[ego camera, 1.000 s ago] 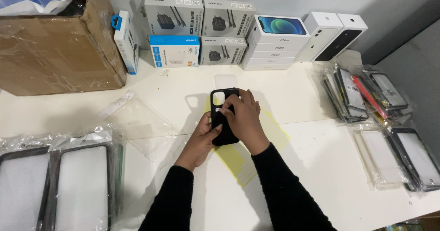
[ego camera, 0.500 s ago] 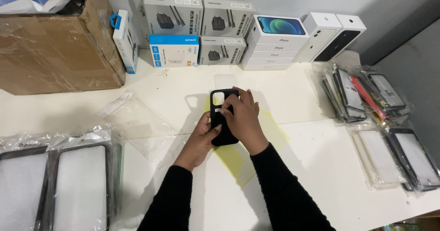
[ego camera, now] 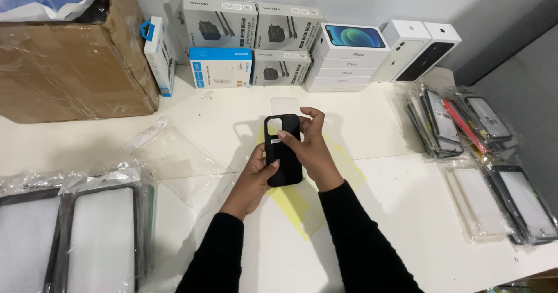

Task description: Packaging phone cases into plastic sleeves and writing notes on a notepad for inventory or shipping.

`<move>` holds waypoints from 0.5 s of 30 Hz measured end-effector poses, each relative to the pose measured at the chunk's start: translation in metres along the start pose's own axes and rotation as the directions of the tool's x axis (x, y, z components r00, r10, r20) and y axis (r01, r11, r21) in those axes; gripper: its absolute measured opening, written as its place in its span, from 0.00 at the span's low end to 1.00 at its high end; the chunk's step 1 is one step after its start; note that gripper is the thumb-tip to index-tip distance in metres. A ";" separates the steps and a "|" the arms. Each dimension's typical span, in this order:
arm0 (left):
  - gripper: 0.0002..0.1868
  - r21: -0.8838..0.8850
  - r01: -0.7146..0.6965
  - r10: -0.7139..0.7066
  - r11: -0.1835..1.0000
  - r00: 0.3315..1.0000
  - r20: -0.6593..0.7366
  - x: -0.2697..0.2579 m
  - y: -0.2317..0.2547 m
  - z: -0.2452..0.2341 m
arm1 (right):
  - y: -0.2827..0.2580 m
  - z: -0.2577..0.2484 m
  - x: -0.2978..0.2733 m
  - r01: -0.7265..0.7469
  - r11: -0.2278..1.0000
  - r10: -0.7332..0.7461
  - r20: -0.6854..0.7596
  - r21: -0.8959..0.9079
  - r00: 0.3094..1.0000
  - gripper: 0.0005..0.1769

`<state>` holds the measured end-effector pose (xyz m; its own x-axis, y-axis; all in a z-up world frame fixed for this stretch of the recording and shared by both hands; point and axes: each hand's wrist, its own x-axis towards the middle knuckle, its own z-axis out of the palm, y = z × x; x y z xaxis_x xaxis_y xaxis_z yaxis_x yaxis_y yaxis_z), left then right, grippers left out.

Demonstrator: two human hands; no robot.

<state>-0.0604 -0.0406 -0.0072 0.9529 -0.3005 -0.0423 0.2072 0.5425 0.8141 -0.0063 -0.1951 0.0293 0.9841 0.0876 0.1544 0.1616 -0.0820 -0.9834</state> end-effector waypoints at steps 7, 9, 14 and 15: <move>0.18 0.018 0.011 -0.011 1.000 1.000 0.012 0.000 0.004 0.002 | 0.002 0.012 -0.008 0.059 0.963 -0.086 -0.095 -0.263 0.992 0.51; 0.18 0.009 0.016 -0.016 1.000 1.000 -0.002 0.000 0.004 0.002 | 0.008 0.010 -0.007 0.083 0.983 -0.100 -0.100 -0.163 0.990 0.47; 0.17 -0.001 0.028 -0.028 1.000 1.000 -0.011 0.000 0.005 0.004 | 0.021 0.001 0.001 0.063 0.995 -0.070 -0.094 -0.073 0.993 0.39; 0.17 -0.002 0.035 -0.035 0.999 0.999 -0.020 -0.001 0.007 0.004 | 0.025 -0.001 0.003 0.060 0.997 -0.064 -0.080 -0.046 0.995 0.36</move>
<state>-0.0607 -0.0400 0.0007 0.9492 -0.3038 -0.0819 0.2407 0.5334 0.8109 0.0006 -0.1975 0.0053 0.9745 0.0134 0.2240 0.2239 -0.1223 -0.9669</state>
